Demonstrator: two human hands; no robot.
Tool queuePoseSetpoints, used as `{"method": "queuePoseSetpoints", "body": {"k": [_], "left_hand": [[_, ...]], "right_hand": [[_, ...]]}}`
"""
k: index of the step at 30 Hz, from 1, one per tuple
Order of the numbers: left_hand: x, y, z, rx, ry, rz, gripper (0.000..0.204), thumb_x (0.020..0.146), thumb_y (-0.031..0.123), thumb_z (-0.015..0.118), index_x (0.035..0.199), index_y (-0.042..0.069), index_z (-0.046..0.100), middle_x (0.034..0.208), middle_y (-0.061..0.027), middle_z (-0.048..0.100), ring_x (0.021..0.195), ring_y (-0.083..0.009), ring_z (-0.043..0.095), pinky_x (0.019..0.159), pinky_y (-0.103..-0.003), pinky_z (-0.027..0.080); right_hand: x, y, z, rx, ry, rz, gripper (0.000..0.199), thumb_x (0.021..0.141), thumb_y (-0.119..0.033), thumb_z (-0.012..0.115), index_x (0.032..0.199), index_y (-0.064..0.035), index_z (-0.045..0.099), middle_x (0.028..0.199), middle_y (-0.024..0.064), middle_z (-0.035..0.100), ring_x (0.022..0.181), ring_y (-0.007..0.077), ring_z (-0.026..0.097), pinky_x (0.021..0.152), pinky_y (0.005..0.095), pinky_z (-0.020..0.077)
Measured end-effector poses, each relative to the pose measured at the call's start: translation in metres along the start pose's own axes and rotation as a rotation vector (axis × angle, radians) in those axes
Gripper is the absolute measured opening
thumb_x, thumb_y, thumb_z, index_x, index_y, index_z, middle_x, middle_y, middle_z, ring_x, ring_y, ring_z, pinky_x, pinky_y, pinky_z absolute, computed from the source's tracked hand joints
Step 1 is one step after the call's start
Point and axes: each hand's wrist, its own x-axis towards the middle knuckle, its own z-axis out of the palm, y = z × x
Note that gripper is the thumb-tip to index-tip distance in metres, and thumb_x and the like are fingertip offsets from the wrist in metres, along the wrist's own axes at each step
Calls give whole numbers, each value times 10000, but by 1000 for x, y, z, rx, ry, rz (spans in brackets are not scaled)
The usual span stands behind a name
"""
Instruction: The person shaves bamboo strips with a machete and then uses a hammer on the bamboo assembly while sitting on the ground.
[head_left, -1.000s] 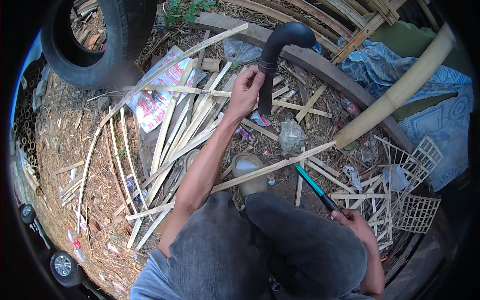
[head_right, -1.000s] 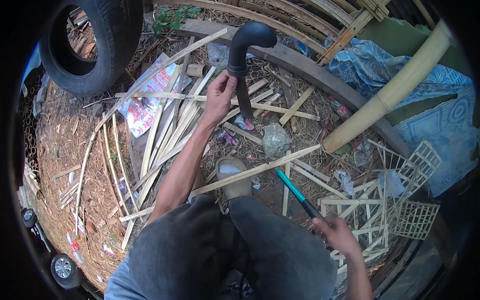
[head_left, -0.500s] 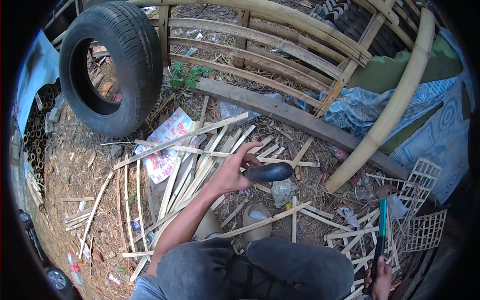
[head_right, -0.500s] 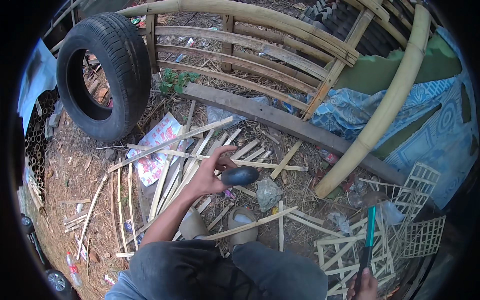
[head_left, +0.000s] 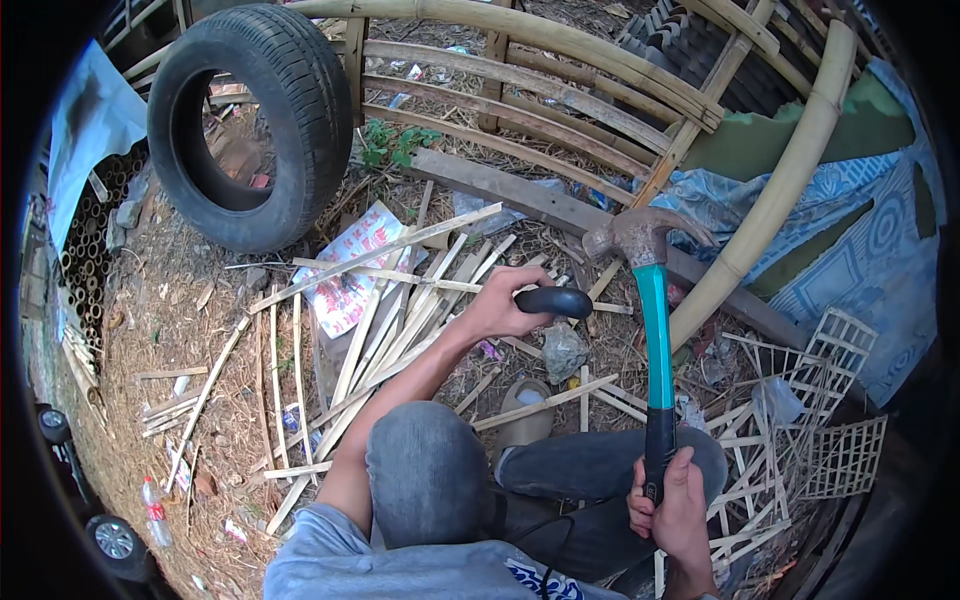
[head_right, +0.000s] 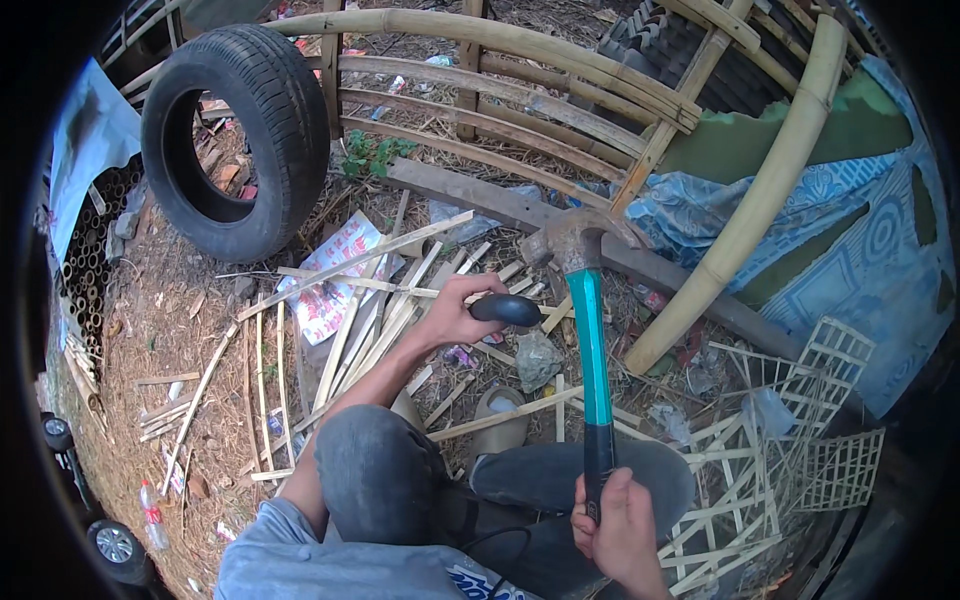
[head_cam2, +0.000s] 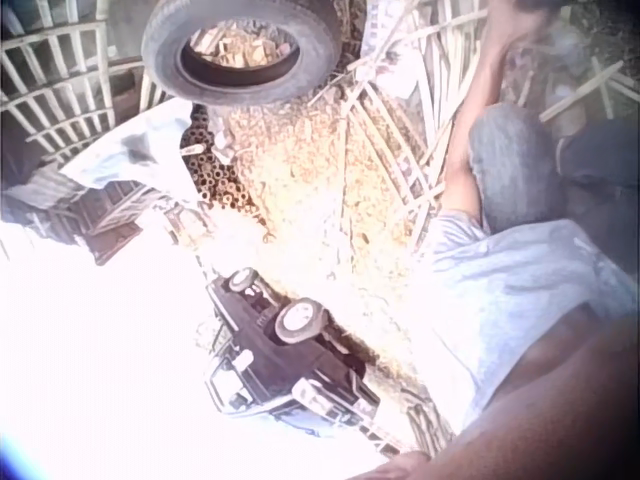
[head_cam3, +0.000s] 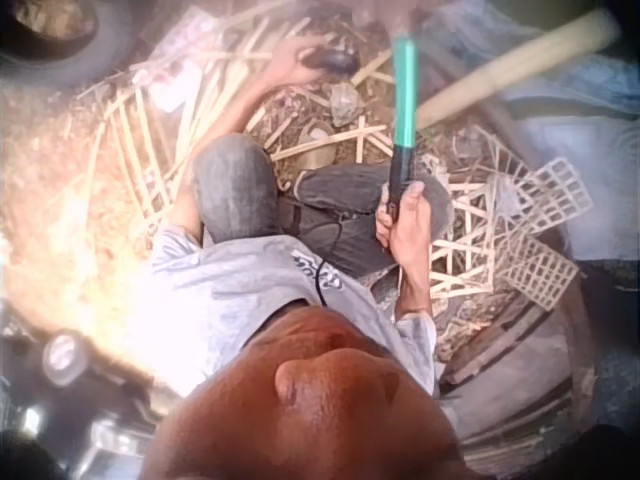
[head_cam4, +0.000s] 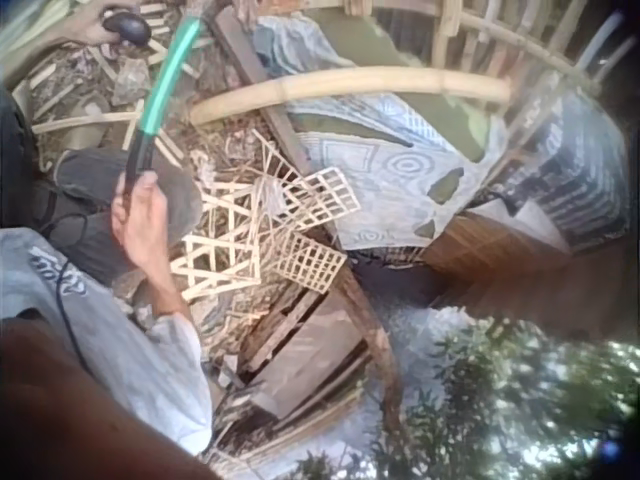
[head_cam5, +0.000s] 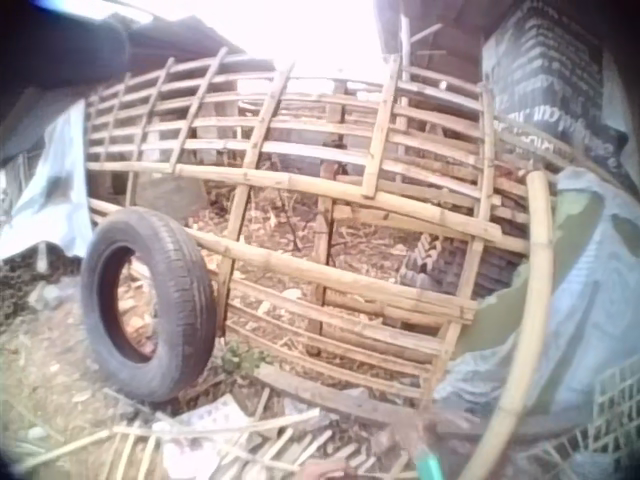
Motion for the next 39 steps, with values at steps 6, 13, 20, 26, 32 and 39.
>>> {"method": "queuePoseSetpoints", "body": {"k": [6,13,20,26,32,39], "left_hand": [[8,-2,11,60,175,-106,289,888,142,734,639,40,628,491,11,485,472,-55,431,458,-266,319],[9,-11,19,72,308,-40,45,709,29,645,668,13,642,521,-74,541,468,-115,498,488,-290,359],[13,1,19,96,322,-107,75,648,65,641,697,11,659,567,-163,582,495,-288,602,530,-353,447],[17,-12,25,76,353,-94,82,639,66,648,701,14,662,561,-174,567,486,-296,597,521,-357,448],[5,-17,32,102,315,-72,99,629,60,632,711,32,680,551,-171,567,492,-315,610,515,-376,456],[10,-11,4,192,427,-46,58,657,66,644,670,13,661,533,-154,562,468,-253,606,502,-335,435]], "right_hand": [[-22,41,17,-160,169,-262,590,1039,-603,313,925,-46,475,576,4,405,441,78,373,411,232,309],[-7,48,27,-202,150,-180,533,1069,-458,370,852,2,531,581,11,486,504,74,480,464,243,377],[6,48,32,-410,169,-141,540,1075,-442,358,829,8,529,583,18,495,506,74,484,465,251,383],[8,62,33,-341,202,-445,518,1065,-445,369,839,-11,536,572,7,487,478,82,489,443,264,367],[8,58,40,-343,143,-165,553,1052,-553,363,874,-50,509,591,-11,443,471,51,407,430,211,314],[-6,41,32,-188,155,-344,582,1045,-533,400,879,10,527,623,21,477,512,66,449,457,217,336]]}}
